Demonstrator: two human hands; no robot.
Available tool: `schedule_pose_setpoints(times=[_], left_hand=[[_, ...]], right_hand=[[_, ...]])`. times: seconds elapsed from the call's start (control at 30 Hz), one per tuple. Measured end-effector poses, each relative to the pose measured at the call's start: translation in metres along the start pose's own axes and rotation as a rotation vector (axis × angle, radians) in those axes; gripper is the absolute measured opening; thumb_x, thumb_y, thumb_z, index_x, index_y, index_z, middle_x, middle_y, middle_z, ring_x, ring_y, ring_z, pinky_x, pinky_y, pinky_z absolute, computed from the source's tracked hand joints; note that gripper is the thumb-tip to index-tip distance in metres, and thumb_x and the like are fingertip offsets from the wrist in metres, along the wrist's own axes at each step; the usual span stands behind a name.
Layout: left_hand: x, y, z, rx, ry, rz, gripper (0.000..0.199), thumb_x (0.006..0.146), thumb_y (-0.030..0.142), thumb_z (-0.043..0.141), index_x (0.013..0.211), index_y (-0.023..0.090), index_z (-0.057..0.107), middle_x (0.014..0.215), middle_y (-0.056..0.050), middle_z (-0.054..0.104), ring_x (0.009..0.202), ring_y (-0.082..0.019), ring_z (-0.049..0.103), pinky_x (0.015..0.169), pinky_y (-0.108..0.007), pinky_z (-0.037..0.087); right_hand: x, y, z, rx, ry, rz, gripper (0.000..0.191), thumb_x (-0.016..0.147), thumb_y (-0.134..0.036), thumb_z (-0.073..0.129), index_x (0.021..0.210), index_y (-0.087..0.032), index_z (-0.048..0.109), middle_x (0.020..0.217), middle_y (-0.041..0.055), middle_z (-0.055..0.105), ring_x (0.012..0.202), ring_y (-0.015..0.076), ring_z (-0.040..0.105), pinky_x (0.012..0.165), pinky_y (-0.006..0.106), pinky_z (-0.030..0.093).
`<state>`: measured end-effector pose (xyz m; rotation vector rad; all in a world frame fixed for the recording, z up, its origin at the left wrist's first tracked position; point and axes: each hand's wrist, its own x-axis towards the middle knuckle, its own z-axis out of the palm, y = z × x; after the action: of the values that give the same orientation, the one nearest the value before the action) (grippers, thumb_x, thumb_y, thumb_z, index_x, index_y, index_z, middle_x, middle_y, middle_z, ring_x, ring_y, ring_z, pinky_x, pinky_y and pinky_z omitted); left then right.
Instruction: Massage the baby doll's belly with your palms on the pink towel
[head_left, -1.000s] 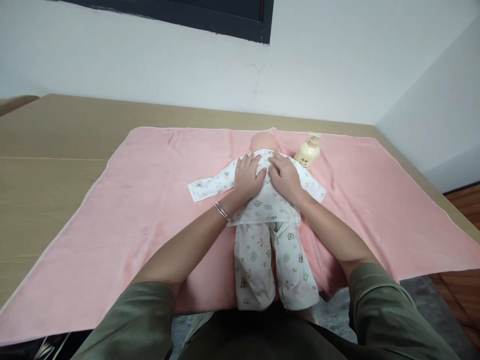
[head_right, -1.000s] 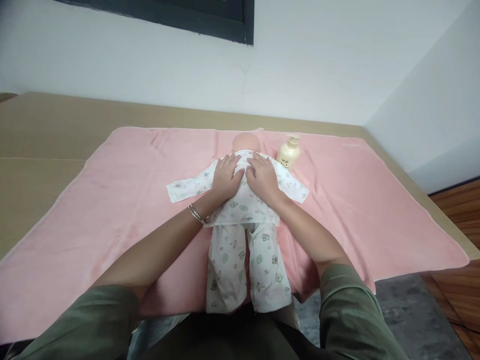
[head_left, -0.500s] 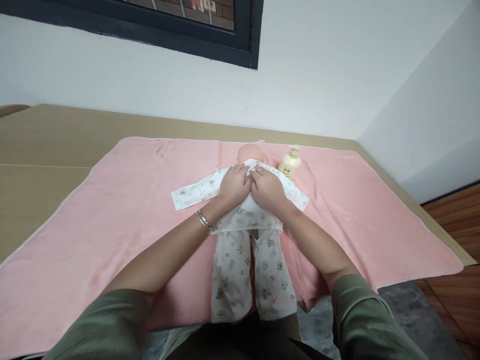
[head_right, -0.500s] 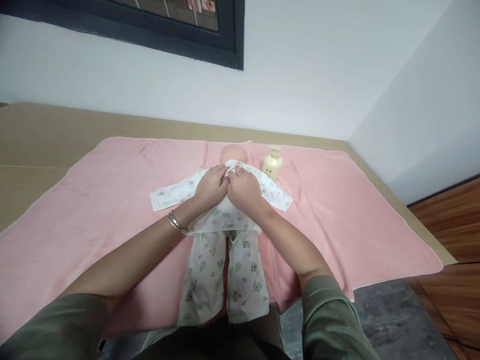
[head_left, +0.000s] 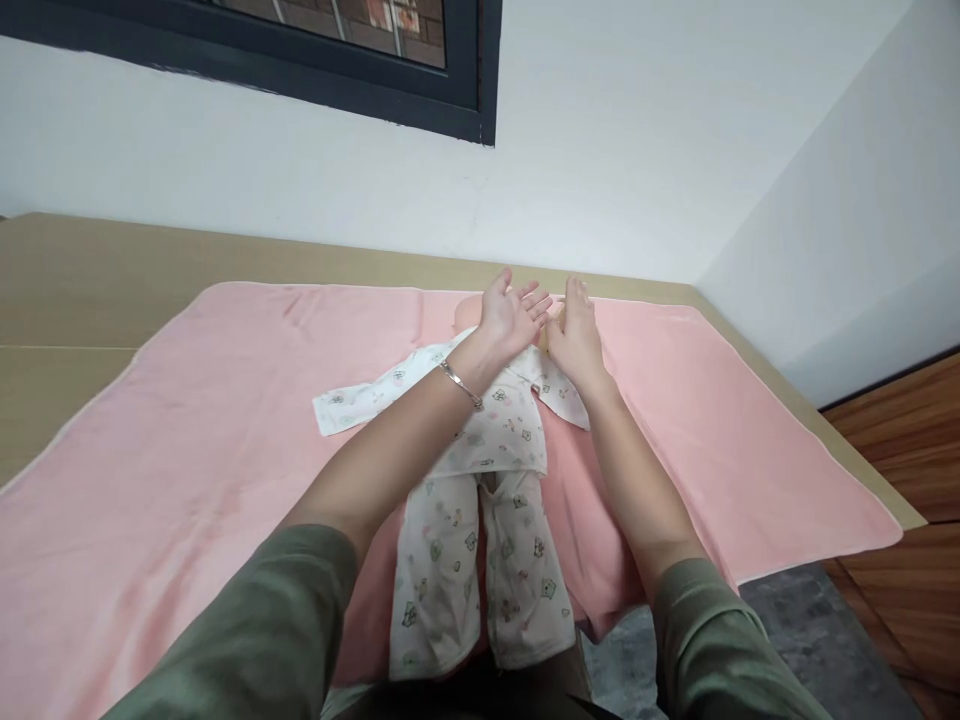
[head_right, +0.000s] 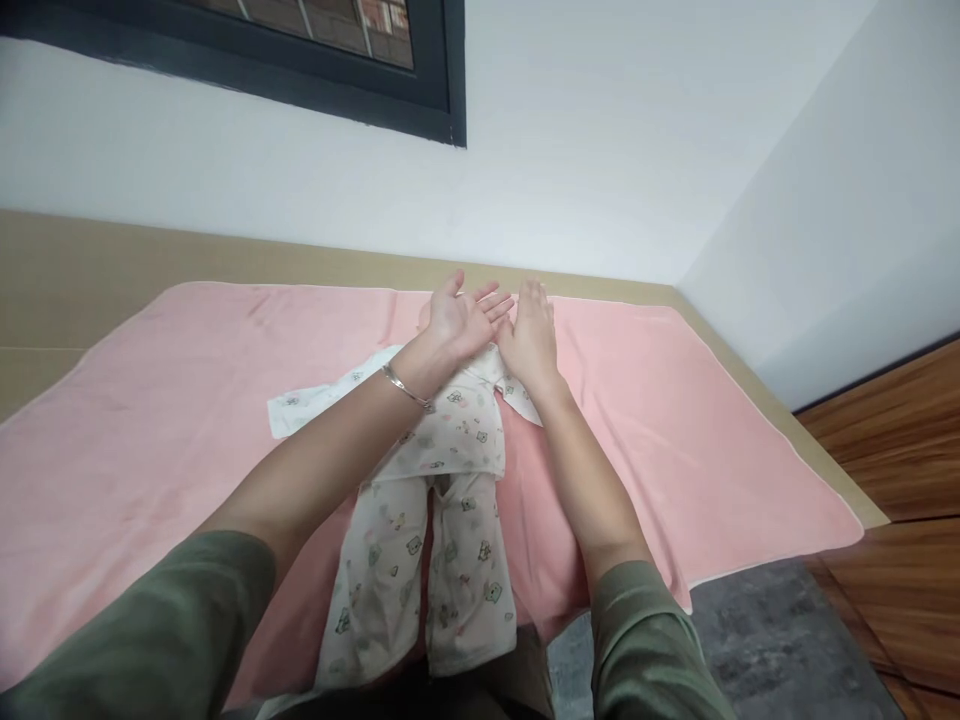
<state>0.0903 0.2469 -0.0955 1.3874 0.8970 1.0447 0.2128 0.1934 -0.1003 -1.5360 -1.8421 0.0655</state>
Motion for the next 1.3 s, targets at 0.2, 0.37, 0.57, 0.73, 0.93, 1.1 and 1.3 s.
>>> schedule_pose_setpoints(times=[0.2, 0.37, 0.57, 0.73, 0.93, 1.1, 1.3], left_hand=[[-0.004, 0.003, 0.007, -0.223, 0.045, -0.062, 0.076, 0.094, 0.056, 0.005, 0.148, 0.011, 0.034, 0.129, -0.020, 0.061, 0.123, -0.028, 0.061, 0.098, -0.050, 0.053], [-0.025, 0.006, -0.002, -0.218, 0.045, -0.118, 0.074, 0.093, 0.055, 0.004, 0.143, 0.014, 0.041, 0.129, -0.019, 0.062, 0.122, -0.027, 0.062, 0.098, -0.047, 0.054], [-0.087, 0.022, -0.026, -0.435, 0.202, -0.343, 0.058, 0.094, 0.036, 0.017, 0.143, 0.014, 0.040, 0.152, -0.017, 0.043, 0.135, -0.022, 0.052, 0.104, -0.038, 0.052], [-0.132, 0.053, -0.033, -0.665, 0.284, -0.457, 0.053, 0.093, 0.034, 0.032, 0.141, 0.014, 0.043, 0.151, -0.018, 0.043, 0.140, -0.023, 0.046, 0.114, -0.037, 0.041], [-0.160, 0.075, -0.025, -0.755, 0.286, -0.389, 0.045, 0.093, 0.034, 0.040, 0.134, 0.018, 0.052, 0.140, -0.013, 0.056, 0.139, -0.025, 0.047, 0.119, -0.043, 0.033], [-0.176, 0.085, -0.017, -0.745, 0.116, -0.288, 0.044, 0.097, 0.034, 0.032, 0.131, 0.017, 0.055, 0.132, -0.011, 0.063, 0.136, -0.027, 0.050, 0.117, -0.047, 0.040], [-0.205, 0.102, -0.020, -0.459, 0.020, 0.022, 0.047, 0.104, 0.037, 0.019, 0.133, 0.028, 0.055, 0.132, 0.001, 0.063, 0.144, -0.029, 0.039, 0.113, -0.050, 0.047]], right_hand=[[0.002, -0.005, 0.010, -0.258, -0.010, -0.037, 0.052, 0.094, -0.022, 0.034, 0.140, 0.000, 0.045, 0.147, 0.0223, 0.045, 0.141, 0.0347, 0.036, 0.120, 0.056, 0.021], [0.011, -0.018, 0.010, -0.304, 0.019, 0.009, 0.042, 0.098, -0.026, 0.034, 0.119, -0.004, 0.063, 0.127, 0.0226, 0.062, 0.126, 0.0340, 0.051, 0.116, 0.055, 0.025], [0.008, -0.024, 0.007, -0.306, 0.021, 0.076, 0.044, 0.100, -0.032, 0.033, 0.122, -0.005, 0.061, 0.130, 0.0225, 0.061, 0.130, 0.0333, 0.050, 0.116, 0.053, 0.025], [0.002, -0.026, 0.006, -0.293, -0.013, 0.133, 0.048, 0.101, -0.033, 0.031, 0.132, -0.005, 0.054, 0.142, 0.0195, 0.052, 0.140, 0.0311, 0.039, 0.118, 0.054, 0.021], [-0.007, -0.037, -0.007, -0.227, -0.002, 0.111, 0.052, 0.100, -0.035, 0.026, 0.142, -0.009, 0.044, 0.154, 0.0196, 0.036, 0.148, 0.0309, 0.026, 0.118, 0.065, 0.012], [-0.053, -0.089, -0.019, -0.097, 0.109, -0.261, 0.058, 0.102, -0.040, 0.011, 0.154, -0.019, 0.021, 0.161, 0.0108, 0.024, 0.152, 0.0239, 0.016, 0.124, 0.057, 0.011], [-0.114, -0.142, -0.023, -0.040, 0.117, -0.558, 0.071, 0.099, -0.054, 0.003, 0.157, -0.016, -0.008, 0.164, 0.0107, 0.010, 0.153, 0.0312, -0.002, 0.122, 0.063, -0.002]])
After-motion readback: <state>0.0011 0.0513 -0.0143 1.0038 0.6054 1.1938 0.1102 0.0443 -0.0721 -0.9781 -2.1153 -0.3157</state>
